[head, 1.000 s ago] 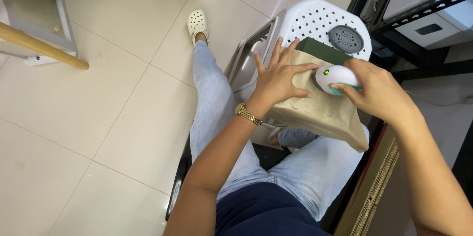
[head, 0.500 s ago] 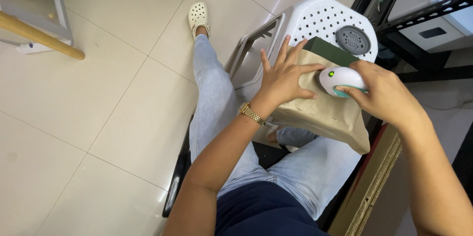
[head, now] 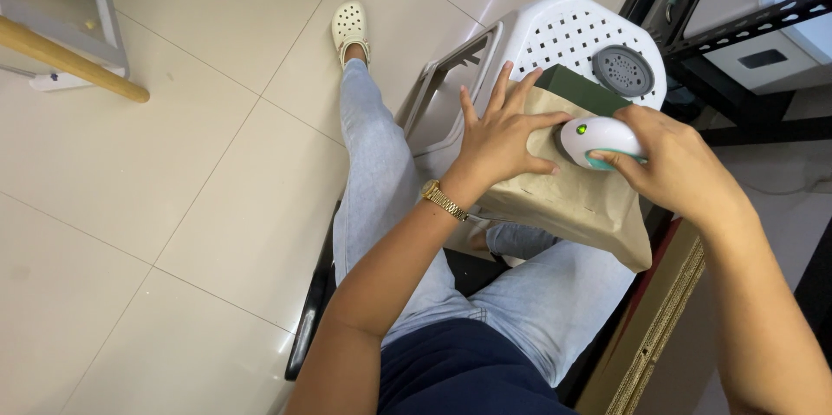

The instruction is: Applying a heat-transfer label to a green box using a mini heat press and protective paper.

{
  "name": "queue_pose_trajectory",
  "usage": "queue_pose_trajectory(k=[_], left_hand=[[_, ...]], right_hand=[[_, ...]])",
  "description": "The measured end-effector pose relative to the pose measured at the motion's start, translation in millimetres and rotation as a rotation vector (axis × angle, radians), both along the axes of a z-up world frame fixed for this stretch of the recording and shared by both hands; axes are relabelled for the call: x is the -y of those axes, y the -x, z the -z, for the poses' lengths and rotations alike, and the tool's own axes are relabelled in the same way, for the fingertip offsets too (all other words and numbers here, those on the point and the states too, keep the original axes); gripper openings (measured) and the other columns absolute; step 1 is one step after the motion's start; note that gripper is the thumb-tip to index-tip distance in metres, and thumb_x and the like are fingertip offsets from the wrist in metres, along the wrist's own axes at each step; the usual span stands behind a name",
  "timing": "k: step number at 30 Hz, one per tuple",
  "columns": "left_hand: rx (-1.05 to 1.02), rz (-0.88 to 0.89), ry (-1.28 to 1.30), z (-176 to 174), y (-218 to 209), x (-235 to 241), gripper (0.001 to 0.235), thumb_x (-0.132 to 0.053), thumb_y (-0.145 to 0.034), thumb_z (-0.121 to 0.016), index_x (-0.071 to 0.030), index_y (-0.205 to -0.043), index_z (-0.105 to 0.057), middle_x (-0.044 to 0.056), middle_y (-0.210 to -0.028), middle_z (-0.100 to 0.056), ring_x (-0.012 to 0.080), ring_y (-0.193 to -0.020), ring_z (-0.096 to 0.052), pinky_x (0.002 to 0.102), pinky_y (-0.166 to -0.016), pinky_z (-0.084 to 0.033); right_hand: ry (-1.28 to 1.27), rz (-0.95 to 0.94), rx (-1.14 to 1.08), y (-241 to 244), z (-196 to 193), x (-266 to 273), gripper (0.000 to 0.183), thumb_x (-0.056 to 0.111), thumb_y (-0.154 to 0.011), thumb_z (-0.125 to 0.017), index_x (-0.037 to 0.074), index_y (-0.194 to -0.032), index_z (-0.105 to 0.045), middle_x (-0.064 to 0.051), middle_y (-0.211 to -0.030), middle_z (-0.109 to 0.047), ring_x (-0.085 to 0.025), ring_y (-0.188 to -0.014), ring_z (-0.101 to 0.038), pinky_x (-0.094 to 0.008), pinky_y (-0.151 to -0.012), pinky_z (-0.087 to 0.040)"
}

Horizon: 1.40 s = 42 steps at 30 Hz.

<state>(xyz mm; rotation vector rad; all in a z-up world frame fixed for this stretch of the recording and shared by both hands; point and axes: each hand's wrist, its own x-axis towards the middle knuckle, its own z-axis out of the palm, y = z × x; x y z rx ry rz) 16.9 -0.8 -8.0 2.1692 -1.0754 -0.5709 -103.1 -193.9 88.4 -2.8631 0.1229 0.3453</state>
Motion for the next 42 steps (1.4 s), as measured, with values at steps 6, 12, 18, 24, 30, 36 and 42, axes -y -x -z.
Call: queue_pose_trajectory(k=[6, 12, 18, 24, 30, 36, 42], left_hand=[[0.004, -0.001, -0.004, -1, 1, 0, 0.074, -0.058, -0.070, -0.094, -0.052, -0.136, -0.062, 0.000, -0.169, -0.007, 0.0348, -0.156, 0.011, 0.088, -0.110, -0.001], [0.055, 0.017, -0.058, -2, -1, 0, 0.086, -0.066, -0.073, -0.091, -0.053, -0.147, -0.050, -0.001, -0.170, 0.001, 0.0363, -0.157, 0.011, 0.088, -0.110, -0.003], [0.098, 0.029, -0.077, -1, 0, 0, 0.090, -0.070, -0.074, -0.088, -0.054, -0.151, -0.044, 0.000, -0.170, 0.002, 0.0353, -0.157, 0.011, 0.089, -0.109, -0.003], [0.123, 0.040, -0.110, -4, -2, 0, 0.092, -0.072, -0.075, -0.086, -0.053, -0.153, -0.040, 0.000, -0.170, 0.003, 0.0347, -0.157, 0.011, 0.089, -0.109, -0.003], [0.125, 0.054, -0.135, -7, -3, 0, 0.092, -0.073, -0.076, -0.084, -0.053, -0.154, -0.038, 0.000, -0.171, 0.002, 0.0334, -0.157, 0.011, 0.088, -0.109, -0.002], [0.142, 0.063, -0.129, -6, -4, -1, 0.094, -0.073, -0.074, -0.085, -0.054, -0.153, -0.038, 0.000, -0.171, 0.000, 0.0325, -0.156, 0.011, 0.089, -0.108, -0.002], [0.163, 0.085, -0.148, -7, -6, -2, 0.103, -0.076, -0.070, -0.088, -0.053, -0.155, -0.035, 0.001, -0.171, 0.002, 0.0329, -0.156, 0.011, 0.090, -0.108, -0.002]], right_hand=[[-0.005, 0.014, -0.044, 3, -3, -3, 0.023, 0.022, -0.094, -0.069, 0.009, -0.110, -0.061, -0.008, -0.092, -0.065, -0.028, -0.084, -0.063, -0.040, -0.076, -0.048], [0.007, 0.018, -0.034, 3, -1, -3, 0.022, 0.020, -0.092, -0.068, 0.008, -0.110, -0.061, -0.009, -0.093, -0.065, -0.029, -0.086, -0.063, -0.041, -0.076, -0.048], [0.013, 0.006, 0.004, 0, 2, 1, 0.030, 0.023, -0.092, -0.070, 0.006, -0.115, -0.061, -0.011, -0.097, -0.066, -0.031, -0.091, -0.064, -0.043, -0.080, -0.049], [0.002, 0.010, -0.026, 0, 1, 1, 0.026, 0.024, -0.093, -0.069, 0.007, -0.110, -0.061, -0.010, -0.092, -0.066, -0.030, -0.087, -0.063, -0.042, -0.077, -0.048], [-0.003, 0.006, -0.008, 2, 2, 0, 0.027, 0.021, -0.092, -0.070, 0.006, -0.114, -0.061, -0.010, -0.097, -0.066, -0.030, -0.090, -0.064, -0.042, -0.080, -0.049], [0.003, -0.001, -0.002, -2, 2, 3, 0.029, 0.022, -0.093, -0.071, 0.005, -0.115, -0.061, -0.012, -0.097, -0.066, -0.031, -0.091, -0.064, -0.042, -0.080, -0.049], [0.020, 0.008, -0.032, 0, 2, 2, 0.023, 0.018, -0.092, -0.068, 0.007, -0.111, -0.060, -0.011, -0.094, -0.066, -0.031, -0.090, -0.064, -0.042, -0.079, -0.049]])
